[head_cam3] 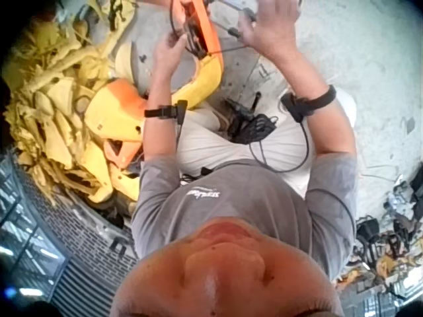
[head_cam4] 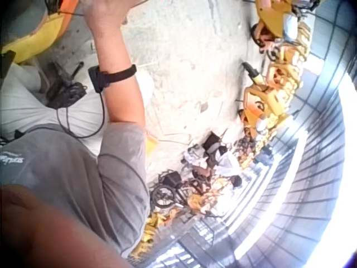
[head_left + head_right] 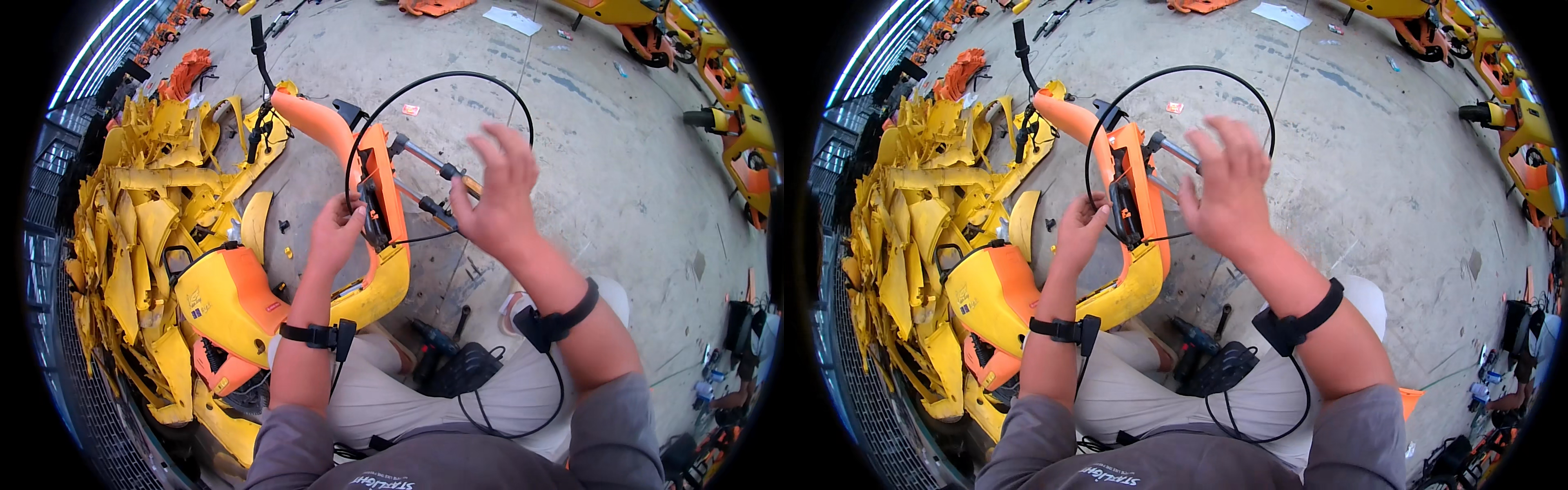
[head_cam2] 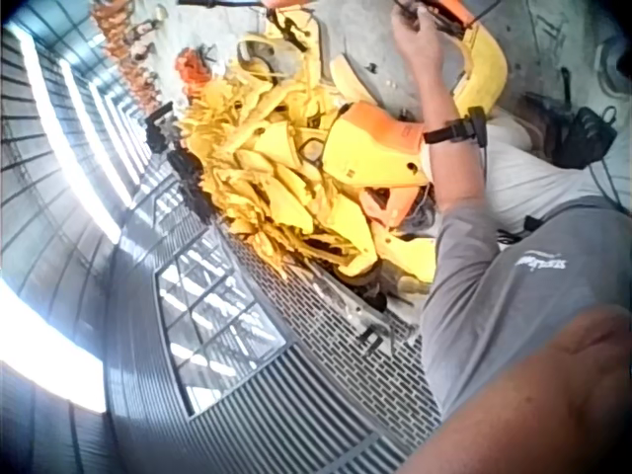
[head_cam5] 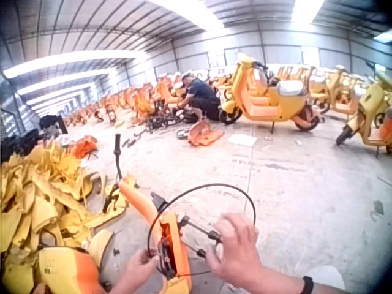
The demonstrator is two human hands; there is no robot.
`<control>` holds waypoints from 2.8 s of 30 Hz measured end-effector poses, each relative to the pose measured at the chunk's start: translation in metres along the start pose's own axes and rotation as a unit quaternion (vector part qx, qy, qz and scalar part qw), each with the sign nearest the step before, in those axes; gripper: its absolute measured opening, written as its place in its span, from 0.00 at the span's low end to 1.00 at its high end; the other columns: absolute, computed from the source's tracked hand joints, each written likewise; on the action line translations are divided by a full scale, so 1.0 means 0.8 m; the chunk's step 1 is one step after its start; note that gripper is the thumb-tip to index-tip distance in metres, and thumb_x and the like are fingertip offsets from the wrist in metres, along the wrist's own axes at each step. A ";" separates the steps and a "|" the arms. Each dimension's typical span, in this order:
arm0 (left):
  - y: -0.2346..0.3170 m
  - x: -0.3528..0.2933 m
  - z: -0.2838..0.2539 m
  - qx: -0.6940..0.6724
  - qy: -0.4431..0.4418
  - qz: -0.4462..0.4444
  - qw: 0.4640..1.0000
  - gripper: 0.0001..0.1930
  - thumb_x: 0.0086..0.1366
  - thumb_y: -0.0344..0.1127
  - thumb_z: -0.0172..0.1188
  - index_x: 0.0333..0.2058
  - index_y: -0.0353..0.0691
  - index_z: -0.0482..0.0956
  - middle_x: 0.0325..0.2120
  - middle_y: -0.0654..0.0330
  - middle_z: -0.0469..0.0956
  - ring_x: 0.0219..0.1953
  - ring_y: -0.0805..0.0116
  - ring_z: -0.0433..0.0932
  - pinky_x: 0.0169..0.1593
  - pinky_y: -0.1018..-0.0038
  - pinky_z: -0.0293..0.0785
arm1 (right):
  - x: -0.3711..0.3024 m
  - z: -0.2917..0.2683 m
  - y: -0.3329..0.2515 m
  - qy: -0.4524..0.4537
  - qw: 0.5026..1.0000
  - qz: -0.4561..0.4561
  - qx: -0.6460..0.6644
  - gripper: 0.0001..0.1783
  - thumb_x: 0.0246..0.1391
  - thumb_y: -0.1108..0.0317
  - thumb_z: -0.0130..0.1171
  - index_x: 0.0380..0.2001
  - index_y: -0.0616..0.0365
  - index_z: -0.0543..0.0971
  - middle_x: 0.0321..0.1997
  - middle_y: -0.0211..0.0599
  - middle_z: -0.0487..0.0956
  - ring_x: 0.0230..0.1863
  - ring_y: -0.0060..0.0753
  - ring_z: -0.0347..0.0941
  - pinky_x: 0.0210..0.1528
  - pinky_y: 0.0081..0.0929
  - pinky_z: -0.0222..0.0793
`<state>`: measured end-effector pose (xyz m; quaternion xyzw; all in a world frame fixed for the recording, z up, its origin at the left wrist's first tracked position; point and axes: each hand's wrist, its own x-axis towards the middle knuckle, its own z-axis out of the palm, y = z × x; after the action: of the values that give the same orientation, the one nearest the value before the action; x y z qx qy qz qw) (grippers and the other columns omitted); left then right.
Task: The person routes a black electrical cable through the frame and handlebar of a scooter and connects it by hand.
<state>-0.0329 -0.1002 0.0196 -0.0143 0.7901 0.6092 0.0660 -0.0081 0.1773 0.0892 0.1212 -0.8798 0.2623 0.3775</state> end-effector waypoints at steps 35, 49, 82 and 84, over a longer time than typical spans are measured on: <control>0.012 -0.013 -0.025 0.071 0.034 0.075 0.994 0.12 0.67 0.25 0.60 0.48 0.33 0.76 0.42 0.61 0.81 0.45 0.74 0.79 0.52 0.76 0.73 | -0.062 0.041 0.007 -0.423 0.897 0.017 0.131 0.24 0.43 0.87 0.51 0.48 0.65 0.76 0.53 0.52 0.74 0.57 0.54 0.71 0.58 0.41 0.70; 0.039 -0.038 -0.069 0.110 -0.047 0.014 0.993 0.08 0.66 0.28 0.62 0.42 0.33 0.78 0.38 0.62 0.82 0.43 0.75 0.79 0.49 0.77 0.73 | -0.034 0.020 -0.007 -0.501 0.861 0.084 0.021 0.11 0.52 0.68 0.56 0.36 0.61 0.80 0.35 0.49 0.83 0.38 0.53 0.81 0.40 0.45 0.78; 0.066 -0.050 -0.078 0.185 -0.078 -0.047 0.979 0.14 0.70 0.35 0.55 0.28 0.31 0.79 0.24 0.60 0.82 0.26 0.75 0.75 0.34 0.76 0.72 | -0.039 0.041 0.046 -0.373 0.894 0.224 -0.113 0.23 0.53 0.65 0.58 0.51 0.67 0.74 0.38 0.48 0.82 0.41 0.50 0.80 0.41 0.43 0.76; 0.060 -0.050 -0.084 0.177 -0.083 -0.054 0.979 0.13 0.70 0.34 0.53 0.29 0.31 0.79 0.25 0.59 0.82 0.26 0.74 0.76 0.35 0.76 0.73 | -0.042 0.042 0.048 -0.375 0.892 0.220 -0.122 0.21 0.52 0.66 0.59 0.47 0.67 0.75 0.39 0.48 0.82 0.41 0.49 0.81 0.41 0.42 0.76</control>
<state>-0.0041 -0.1549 0.0875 0.0057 0.8754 0.4542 0.1655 -0.0207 0.1912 0.0313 -0.0329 -0.9852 0.1644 -0.0359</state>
